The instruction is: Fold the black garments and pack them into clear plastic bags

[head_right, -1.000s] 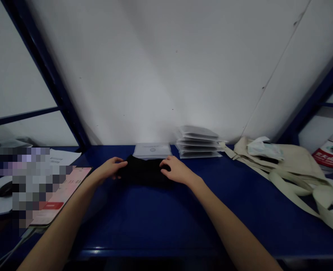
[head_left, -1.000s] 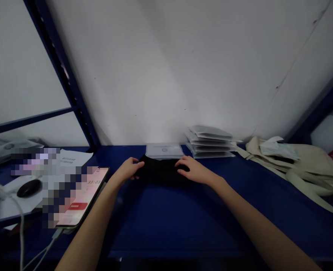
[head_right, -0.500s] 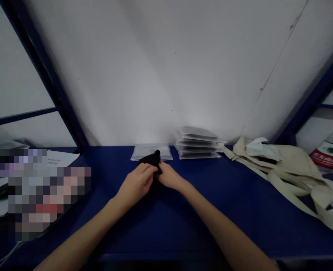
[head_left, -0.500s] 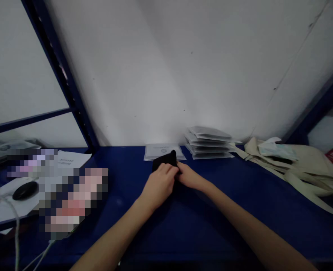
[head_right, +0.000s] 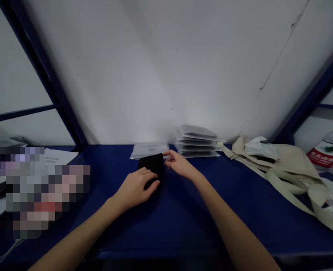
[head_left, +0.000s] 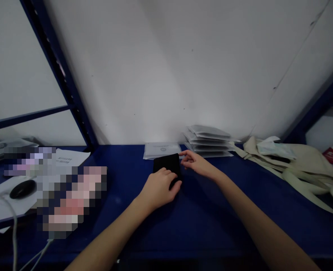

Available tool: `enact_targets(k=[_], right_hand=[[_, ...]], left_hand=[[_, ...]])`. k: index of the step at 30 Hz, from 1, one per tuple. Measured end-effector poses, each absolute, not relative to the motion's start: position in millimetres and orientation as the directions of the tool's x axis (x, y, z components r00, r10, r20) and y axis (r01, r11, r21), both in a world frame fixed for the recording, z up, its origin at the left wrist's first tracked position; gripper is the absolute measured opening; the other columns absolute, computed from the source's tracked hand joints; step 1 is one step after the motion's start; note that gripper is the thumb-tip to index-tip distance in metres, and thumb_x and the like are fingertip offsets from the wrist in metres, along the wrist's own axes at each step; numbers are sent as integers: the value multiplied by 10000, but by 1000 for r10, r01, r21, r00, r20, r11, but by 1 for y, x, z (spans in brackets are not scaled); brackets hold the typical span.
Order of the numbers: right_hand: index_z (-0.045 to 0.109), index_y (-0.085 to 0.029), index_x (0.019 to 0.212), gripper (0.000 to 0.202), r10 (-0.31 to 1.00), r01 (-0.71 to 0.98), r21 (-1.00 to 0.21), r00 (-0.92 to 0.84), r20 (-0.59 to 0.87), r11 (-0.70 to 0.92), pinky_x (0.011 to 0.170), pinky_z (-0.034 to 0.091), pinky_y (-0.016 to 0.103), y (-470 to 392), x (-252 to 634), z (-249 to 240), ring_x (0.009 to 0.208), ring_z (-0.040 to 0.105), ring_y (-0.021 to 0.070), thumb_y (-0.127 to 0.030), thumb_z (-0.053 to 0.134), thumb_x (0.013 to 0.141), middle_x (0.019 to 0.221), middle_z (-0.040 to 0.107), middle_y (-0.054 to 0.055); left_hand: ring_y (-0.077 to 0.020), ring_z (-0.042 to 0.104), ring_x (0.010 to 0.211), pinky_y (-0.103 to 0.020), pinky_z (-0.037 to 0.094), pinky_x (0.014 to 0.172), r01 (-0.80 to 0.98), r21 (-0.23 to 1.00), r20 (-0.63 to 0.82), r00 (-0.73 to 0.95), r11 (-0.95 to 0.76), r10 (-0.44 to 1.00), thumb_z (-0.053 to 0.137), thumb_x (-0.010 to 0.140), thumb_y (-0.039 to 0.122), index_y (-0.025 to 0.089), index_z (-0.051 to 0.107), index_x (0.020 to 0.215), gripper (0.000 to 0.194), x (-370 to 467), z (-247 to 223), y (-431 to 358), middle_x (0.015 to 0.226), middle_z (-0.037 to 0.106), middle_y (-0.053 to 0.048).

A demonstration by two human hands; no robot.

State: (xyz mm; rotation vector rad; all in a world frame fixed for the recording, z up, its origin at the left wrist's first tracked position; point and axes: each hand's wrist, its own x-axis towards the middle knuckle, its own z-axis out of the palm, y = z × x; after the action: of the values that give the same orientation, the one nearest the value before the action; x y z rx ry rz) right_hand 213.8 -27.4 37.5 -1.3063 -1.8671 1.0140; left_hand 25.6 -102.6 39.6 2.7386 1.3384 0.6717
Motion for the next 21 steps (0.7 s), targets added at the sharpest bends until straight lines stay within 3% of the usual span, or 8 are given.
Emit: enact_targets(k=[7, 13, 21], right_hand=[[518, -188, 807, 126, 909, 592, -713, -386, 158, 375, 580, 402, 258, -35, 214, 45, 586, 498, 117, -94, 486, 730, 647, 530, -27], [580, -190, 835, 176, 847, 652, -542, -433, 308, 530, 639, 418, 275, -45, 207, 53, 652, 539, 134, -90, 452, 769, 733, 608, 6], [598, -215, 952, 367, 635, 551, -331, -565, 527, 766, 896, 427, 390, -51, 196, 47, 1006, 528, 183, 9, 417, 725, 1017, 591, 55]], left_hand=[[-172, 521, 811, -269, 435, 700, 763, 255, 384, 484, -594, 787, 442, 815, 175, 163, 593, 684, 200, 19, 40, -95, 757, 592, -43], [-164, 517, 756, -278, 410, 685, 793, 308, 424, 380, -526, 822, 429, 844, 216, 173, 546, 667, 216, 16, 40, -90, 737, 562, -32], [-178, 532, 802, -282, 394, 704, 865, 372, 363, 199, -338, 910, 435, 851, 229, 177, 540, 679, 208, 7, 37, -79, 785, 577, -41]])
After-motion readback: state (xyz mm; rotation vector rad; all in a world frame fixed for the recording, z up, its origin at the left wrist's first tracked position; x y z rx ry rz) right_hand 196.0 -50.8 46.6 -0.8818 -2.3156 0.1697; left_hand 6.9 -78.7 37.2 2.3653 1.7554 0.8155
